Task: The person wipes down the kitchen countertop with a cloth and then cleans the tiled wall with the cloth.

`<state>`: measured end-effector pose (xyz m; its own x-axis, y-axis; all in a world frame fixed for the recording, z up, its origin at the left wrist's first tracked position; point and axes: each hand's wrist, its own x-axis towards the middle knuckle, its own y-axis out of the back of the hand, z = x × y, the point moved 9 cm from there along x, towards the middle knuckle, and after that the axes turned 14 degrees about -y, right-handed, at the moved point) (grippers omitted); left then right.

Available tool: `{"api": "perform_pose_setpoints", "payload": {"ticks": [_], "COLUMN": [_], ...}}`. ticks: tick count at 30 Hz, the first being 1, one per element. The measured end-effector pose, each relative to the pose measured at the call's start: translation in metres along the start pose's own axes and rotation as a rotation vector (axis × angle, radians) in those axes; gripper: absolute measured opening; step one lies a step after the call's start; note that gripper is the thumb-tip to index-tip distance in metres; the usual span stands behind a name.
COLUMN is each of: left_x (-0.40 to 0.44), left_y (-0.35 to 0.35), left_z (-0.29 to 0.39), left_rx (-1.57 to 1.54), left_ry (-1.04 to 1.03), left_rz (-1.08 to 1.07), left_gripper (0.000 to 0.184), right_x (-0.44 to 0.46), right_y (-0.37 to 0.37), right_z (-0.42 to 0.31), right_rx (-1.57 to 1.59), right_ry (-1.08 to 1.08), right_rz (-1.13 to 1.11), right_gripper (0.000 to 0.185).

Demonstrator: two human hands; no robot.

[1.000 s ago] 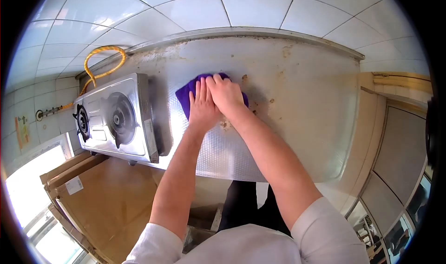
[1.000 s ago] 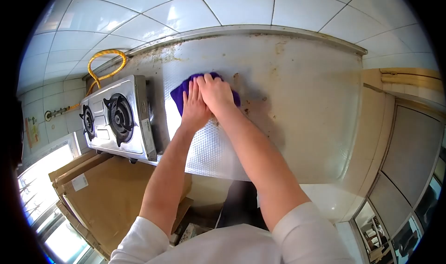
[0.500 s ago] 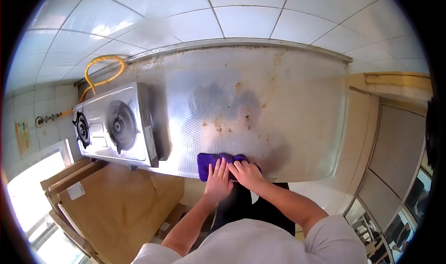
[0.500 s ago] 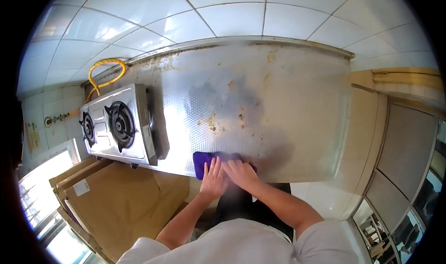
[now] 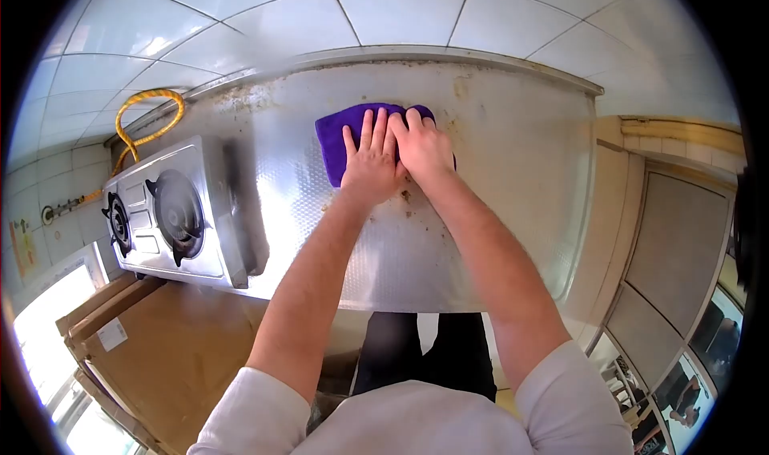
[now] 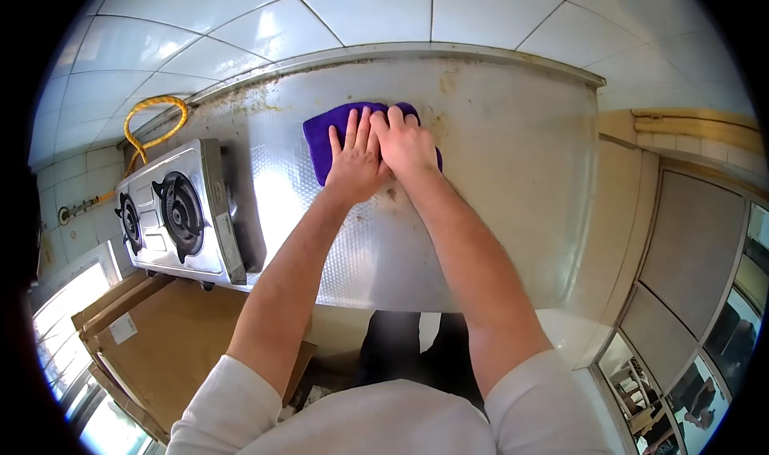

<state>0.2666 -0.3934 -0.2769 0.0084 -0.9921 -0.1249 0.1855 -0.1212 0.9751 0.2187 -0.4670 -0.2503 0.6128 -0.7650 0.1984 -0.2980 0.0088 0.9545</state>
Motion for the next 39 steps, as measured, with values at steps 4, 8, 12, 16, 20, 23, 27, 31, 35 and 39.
{"api": "perform_pose_setpoints", "payload": {"ticks": [4, 8, 12, 16, 20, 23, 27, 31, 35, 39], "left_x": [-0.01, -0.073, -0.163, -0.211, -0.149, -0.042, 0.102, 0.221, 0.282, 0.32], "left_y": [0.0, -0.02, -0.052, -0.072, -0.069, -0.062, -0.032, -0.024, -0.022, -0.03], "left_z": [0.012, 0.073, 0.16, 0.245, 0.294, 0.314, 0.3, 0.277, 0.275, 0.306], "left_rx": [-0.031, -0.007, -0.075, -0.139, -0.112, -0.096, -0.076, 0.001, 0.092, 0.155], "left_ry": [0.004, -0.023, 0.001, -0.117, -0.231, -0.288, -0.303, -0.233, -0.185, -0.119], "left_rz": [0.028, -0.043, -0.187, -0.274, -0.275, -0.228, 0.018, 0.034, -0.01, -0.123], "left_gripper": [0.077, 0.079, 0.078, 0.075, 0.073, 0.073, 0.074, 0.077, 0.081, 0.079], "right_x": [-0.028, -0.109, -0.225, -0.321, -0.316, -0.254, -0.132, -0.024, 0.026, 0.034], "right_y": [0.006, 0.028, 0.063, 0.086, 0.096, 0.101, 0.092, 0.092, 0.088, 0.089], "right_z": [0.001, 0.005, 0.017, 0.062, 0.146, 0.216, 0.299, 0.358, 0.384, 0.42], "right_rx": [-0.052, -0.064, 0.13, 0.192, 0.14, 0.032, -0.023, -0.059, -0.064, 0.135], "right_ry": [0.026, 0.105, 0.168, 0.074, -0.166, -0.314, -0.368, -0.362, -0.368, -0.474], "right_rz": [0.007, -0.069, -0.257, -0.481, -0.436, -0.183, 0.007, 0.168, 0.21, 0.094], "right_gripper": [0.024, 0.032, 0.041, 0.031, 0.027, 0.028, 0.028, 0.03, 0.034, 0.034]}}
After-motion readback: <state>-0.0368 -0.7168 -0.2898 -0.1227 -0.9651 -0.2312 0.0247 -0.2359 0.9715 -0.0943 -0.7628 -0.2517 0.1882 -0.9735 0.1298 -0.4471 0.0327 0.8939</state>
